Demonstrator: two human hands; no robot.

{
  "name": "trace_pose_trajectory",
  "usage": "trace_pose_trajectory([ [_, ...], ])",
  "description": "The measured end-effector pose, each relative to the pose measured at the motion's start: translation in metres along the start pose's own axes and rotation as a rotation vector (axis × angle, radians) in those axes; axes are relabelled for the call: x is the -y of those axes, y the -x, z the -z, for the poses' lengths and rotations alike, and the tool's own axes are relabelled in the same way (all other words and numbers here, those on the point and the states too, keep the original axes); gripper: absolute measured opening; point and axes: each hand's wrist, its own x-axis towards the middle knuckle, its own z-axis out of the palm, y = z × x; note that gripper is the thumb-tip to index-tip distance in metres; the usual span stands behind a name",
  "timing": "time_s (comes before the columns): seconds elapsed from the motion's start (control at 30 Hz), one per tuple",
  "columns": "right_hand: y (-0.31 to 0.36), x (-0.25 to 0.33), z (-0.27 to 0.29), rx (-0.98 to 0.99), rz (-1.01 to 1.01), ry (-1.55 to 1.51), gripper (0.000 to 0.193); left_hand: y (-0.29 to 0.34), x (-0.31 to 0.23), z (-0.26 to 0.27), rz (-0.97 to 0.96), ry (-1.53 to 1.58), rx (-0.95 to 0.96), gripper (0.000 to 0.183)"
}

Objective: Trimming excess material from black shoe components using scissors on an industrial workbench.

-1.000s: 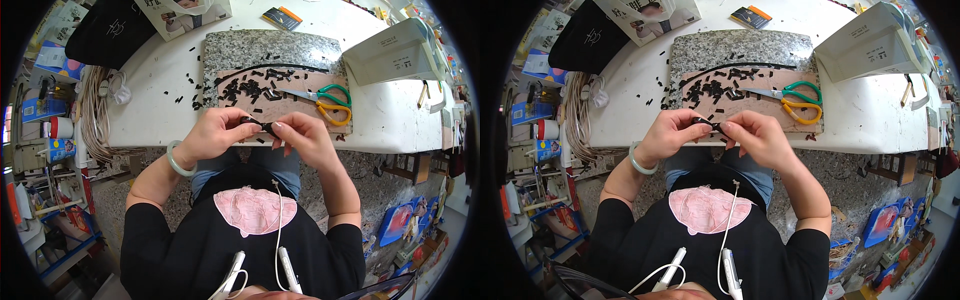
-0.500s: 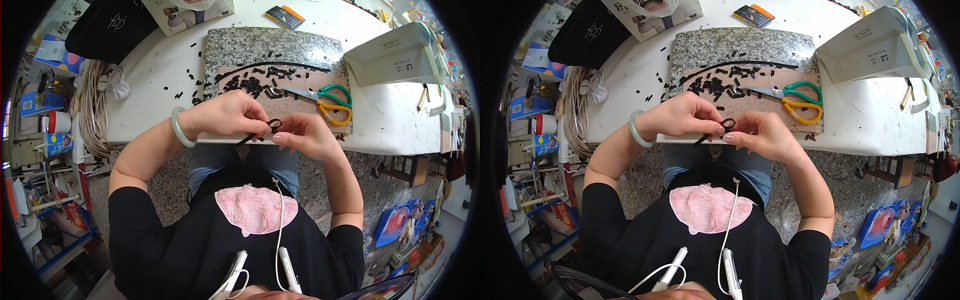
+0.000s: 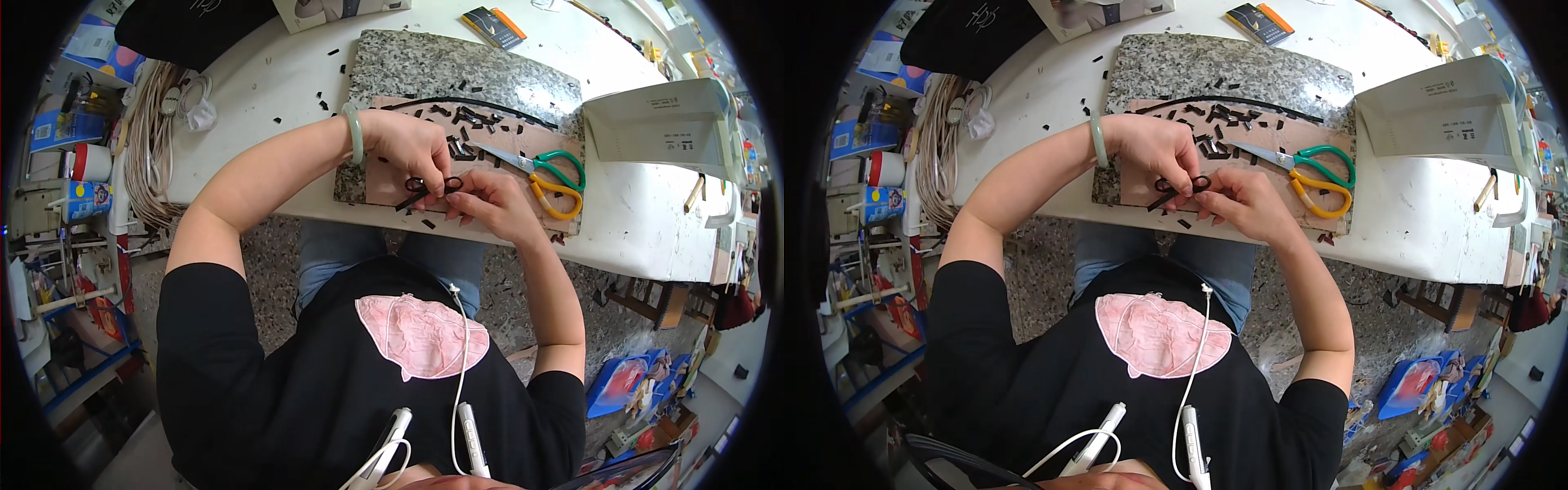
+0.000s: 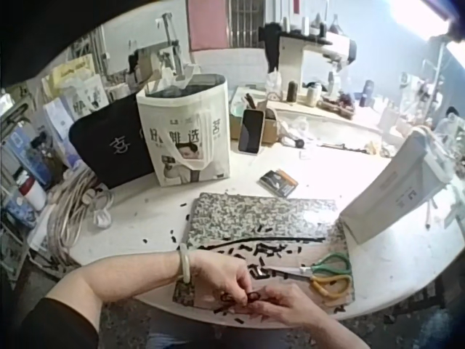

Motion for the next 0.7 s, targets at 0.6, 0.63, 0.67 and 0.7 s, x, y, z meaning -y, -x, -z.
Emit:
trace_pose_trajectory([
  [0.6,0.055,0.012,0.118,-0.381,0.272,0.996,0.039,0.034,-0.014,-0.021,-0.182,0.565,-0.291,0.021],
  [0.63,0.055,0.02,0.117,-0.338,0.118,0.925,0.044,0.036,-0.017,-0.026,-0.201,0.558,-0.339,0.022],
  [0.67,0.056,0.027,0.116,-0.293,-0.034,0.848,0.049,0.039,-0.02,-0.031,-0.219,0.551,-0.386,0.022],
  [0.7,0.055,0.031,0.114,-0.246,-0.182,0.766,0.054,0.041,-0.023,-0.037,-0.237,0.543,-0.434,0.023],
])
